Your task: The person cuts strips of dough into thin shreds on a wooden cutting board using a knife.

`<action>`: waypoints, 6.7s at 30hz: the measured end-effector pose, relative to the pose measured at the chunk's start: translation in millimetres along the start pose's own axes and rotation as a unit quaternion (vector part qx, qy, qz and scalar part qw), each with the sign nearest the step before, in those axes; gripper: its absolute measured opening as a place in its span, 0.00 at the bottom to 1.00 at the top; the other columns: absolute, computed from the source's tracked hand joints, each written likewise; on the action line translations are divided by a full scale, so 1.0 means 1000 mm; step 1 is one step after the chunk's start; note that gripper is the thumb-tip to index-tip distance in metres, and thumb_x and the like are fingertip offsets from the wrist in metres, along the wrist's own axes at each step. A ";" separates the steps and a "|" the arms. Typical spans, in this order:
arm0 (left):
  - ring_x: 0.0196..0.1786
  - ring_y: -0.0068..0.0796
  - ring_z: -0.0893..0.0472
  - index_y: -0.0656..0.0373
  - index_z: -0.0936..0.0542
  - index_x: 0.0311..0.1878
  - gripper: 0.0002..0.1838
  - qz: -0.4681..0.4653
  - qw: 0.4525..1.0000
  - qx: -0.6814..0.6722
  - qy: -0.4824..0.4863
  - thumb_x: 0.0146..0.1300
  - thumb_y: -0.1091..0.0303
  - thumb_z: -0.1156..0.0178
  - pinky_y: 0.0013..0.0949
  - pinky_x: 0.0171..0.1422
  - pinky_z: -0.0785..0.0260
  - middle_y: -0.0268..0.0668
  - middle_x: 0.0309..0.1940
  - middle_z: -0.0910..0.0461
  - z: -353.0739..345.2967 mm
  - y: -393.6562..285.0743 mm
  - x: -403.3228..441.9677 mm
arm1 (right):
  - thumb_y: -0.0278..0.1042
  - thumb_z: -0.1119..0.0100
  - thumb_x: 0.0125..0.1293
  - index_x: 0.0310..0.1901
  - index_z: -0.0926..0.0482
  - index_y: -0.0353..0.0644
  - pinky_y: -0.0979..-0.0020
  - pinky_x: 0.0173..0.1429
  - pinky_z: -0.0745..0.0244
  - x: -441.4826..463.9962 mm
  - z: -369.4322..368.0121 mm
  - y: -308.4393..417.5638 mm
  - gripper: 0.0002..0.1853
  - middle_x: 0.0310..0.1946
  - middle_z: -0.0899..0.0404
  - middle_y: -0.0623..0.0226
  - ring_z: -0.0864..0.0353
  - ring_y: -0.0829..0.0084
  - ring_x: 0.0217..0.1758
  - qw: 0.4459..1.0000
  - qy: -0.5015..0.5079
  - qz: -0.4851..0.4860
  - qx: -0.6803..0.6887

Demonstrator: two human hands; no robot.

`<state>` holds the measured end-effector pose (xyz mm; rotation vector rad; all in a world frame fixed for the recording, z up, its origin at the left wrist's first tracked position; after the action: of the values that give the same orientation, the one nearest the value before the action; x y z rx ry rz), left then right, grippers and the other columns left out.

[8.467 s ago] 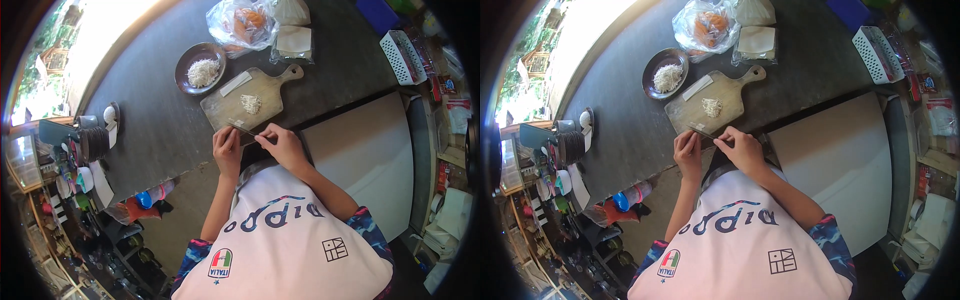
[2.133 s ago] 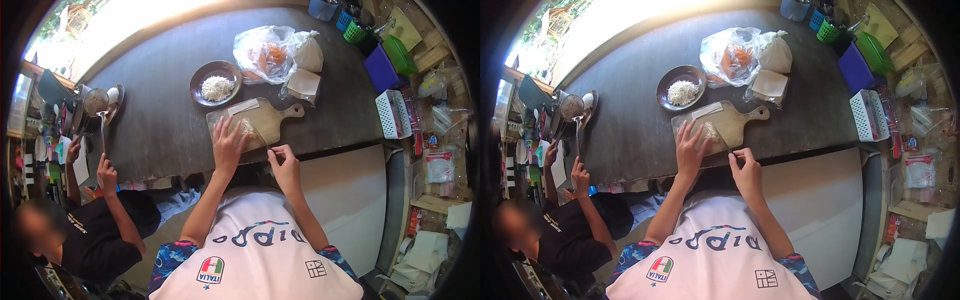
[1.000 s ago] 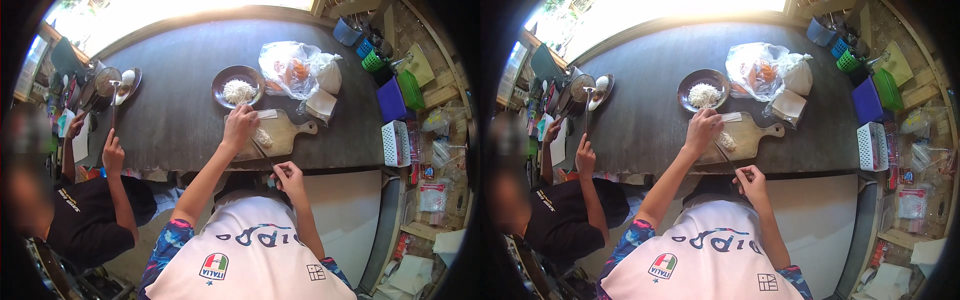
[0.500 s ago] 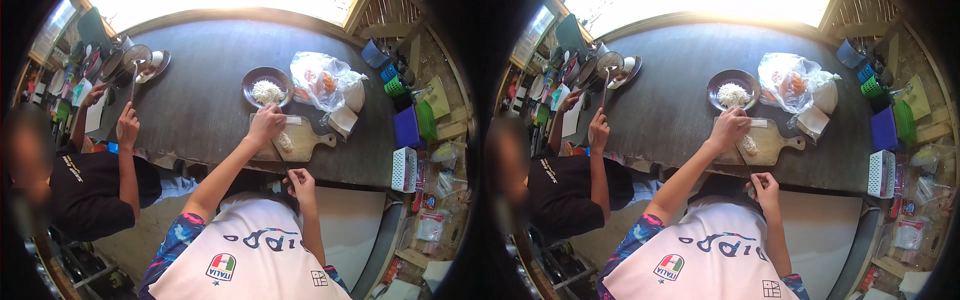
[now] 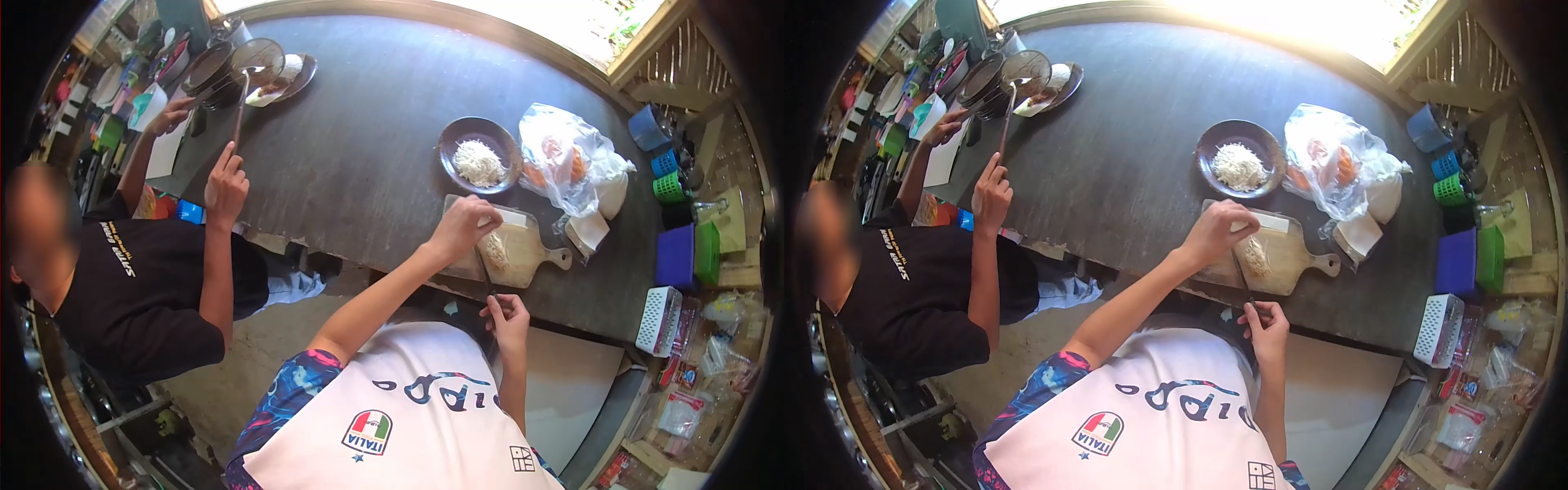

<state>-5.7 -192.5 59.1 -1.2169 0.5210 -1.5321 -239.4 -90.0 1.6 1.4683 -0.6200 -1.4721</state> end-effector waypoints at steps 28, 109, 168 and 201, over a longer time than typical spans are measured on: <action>0.60 0.35 0.18 0.62 0.16 0.64 0.23 -0.101 0.944 0.276 0.150 0.67 0.68 0.35 0.38 0.66 0.24 0.37 0.54 0.18 0.011 -0.004 -0.054 | 0.30 0.28 0.76 0.47 0.21 0.36 0.74 0.24 0.30 -0.002 -0.029 0.033 0.10 0.31 0.15 0.68 0.20 0.80 0.22 0.984 -0.115 0.021 -0.136; 0.70 0.39 0.23 0.62 0.21 0.72 0.30 -0.121 0.916 0.308 0.225 0.65 0.72 0.37 0.39 0.75 0.28 0.42 0.68 0.24 0.012 -0.022 -0.091 | 0.33 0.41 0.81 0.79 0.23 0.70 0.54 0.48 0.20 -0.057 -0.056 0.064 0.29 0.35 0.22 0.58 0.17 0.54 0.38 0.904 -0.124 0.122 -0.390; 0.63 0.36 0.22 0.64 0.18 0.70 0.30 -0.142 0.931 0.289 0.171 0.61 0.72 0.35 0.37 0.70 0.24 0.35 0.65 0.23 0.013 -0.020 -0.093 | 0.35 0.41 0.82 0.80 0.24 0.74 0.49 0.45 0.18 -0.037 -0.067 0.059 0.29 0.32 0.21 0.58 0.14 0.50 0.36 0.903 -0.145 0.161 -0.371; 0.62 0.34 0.22 0.63 0.17 0.69 0.29 -0.140 0.937 0.278 0.160 0.63 0.70 0.35 0.35 0.69 0.25 0.34 0.63 0.21 0.015 -0.020 -0.094 | 0.35 0.40 0.81 0.80 0.25 0.77 0.51 0.44 0.18 -0.058 -0.061 0.053 0.30 0.31 0.23 0.60 0.14 0.55 0.35 0.895 -0.156 0.135 -0.395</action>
<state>-9.1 -97.5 41.3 -0.6199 0.0940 -1.9652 -176.3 -47.1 65.5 0.4990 -0.3192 -1.4873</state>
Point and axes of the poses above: each hand's wrist, its own x-axis towards the middle knuckle, its own z-axis out of the back of the hand, y = z × x, the point moved 8 cm from there along x, towards the middle knuckle
